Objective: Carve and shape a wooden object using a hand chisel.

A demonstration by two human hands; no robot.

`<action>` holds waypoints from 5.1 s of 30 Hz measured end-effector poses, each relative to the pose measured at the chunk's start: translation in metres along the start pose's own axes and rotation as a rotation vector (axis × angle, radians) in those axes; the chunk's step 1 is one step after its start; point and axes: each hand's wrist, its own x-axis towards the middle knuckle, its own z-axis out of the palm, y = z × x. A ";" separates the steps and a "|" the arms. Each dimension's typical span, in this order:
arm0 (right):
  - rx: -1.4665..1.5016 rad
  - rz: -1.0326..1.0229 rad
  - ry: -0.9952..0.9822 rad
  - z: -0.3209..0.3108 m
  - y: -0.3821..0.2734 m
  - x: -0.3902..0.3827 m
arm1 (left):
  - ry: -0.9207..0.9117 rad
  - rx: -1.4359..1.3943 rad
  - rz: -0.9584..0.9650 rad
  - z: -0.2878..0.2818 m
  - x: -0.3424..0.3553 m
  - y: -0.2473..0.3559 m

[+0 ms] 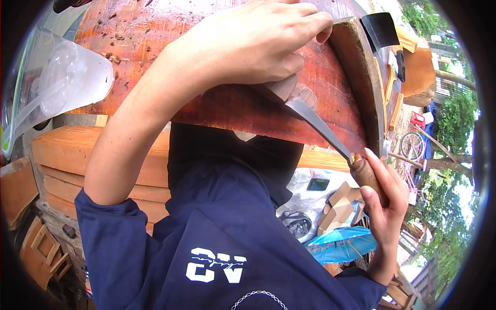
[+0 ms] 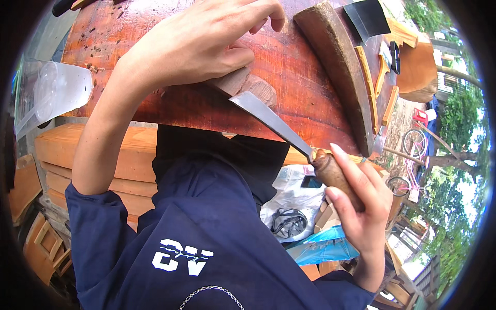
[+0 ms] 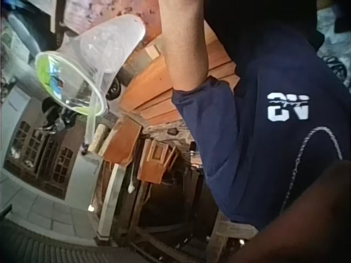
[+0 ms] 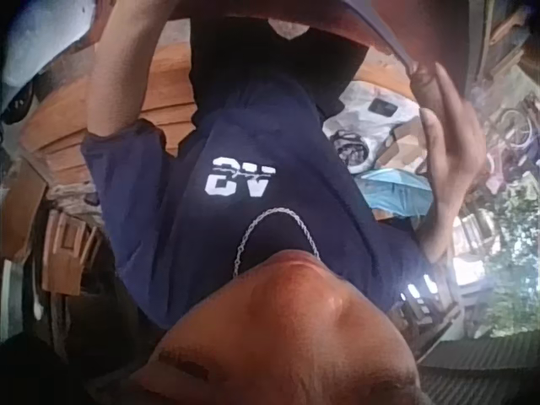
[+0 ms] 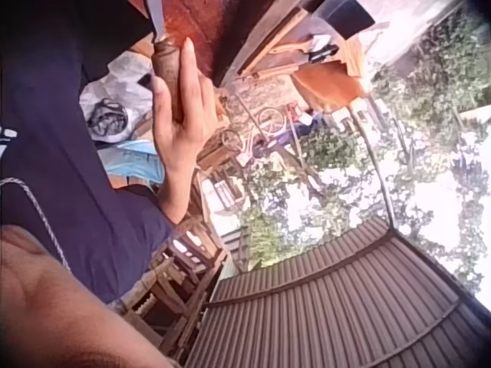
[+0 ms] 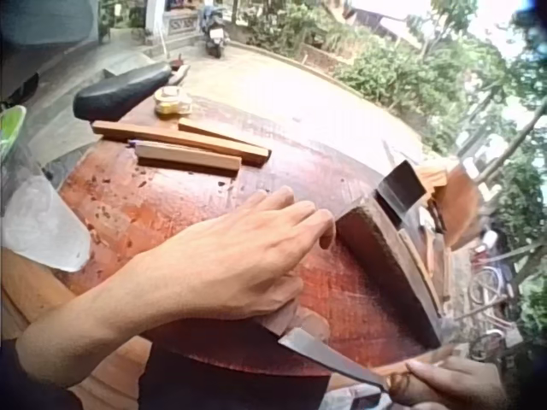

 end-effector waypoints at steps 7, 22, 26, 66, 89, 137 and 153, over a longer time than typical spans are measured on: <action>0.201 0.081 0.125 0.006 0.040 -0.017 | 0.149 0.221 -0.087 -0.011 -0.005 0.021; -0.036 -0.256 0.002 -0.024 0.020 0.025 | 0.192 0.001 0.052 0.007 -0.014 0.004; -0.012 -0.236 -0.054 -0.030 0.019 0.028 | 0.074 0.077 0.053 0.006 -0.022 0.004; 0.269 -0.018 0.149 0.018 -0.026 -0.027 | 0.087 -0.010 0.090 0.017 -0.022 0.006; 1.170 0.274 -0.038 0.084 0.018 -0.049 | 0.041 0.024 0.115 0.014 -0.022 0.011; 0.323 -0.270 0.525 0.112 0.006 0.047 | 0.143 0.290 -0.142 -0.019 -0.079 0.046; 0.539 -0.232 0.374 0.043 -0.016 0.111 | -0.037 0.183 -0.176 -0.163 -0.049 0.136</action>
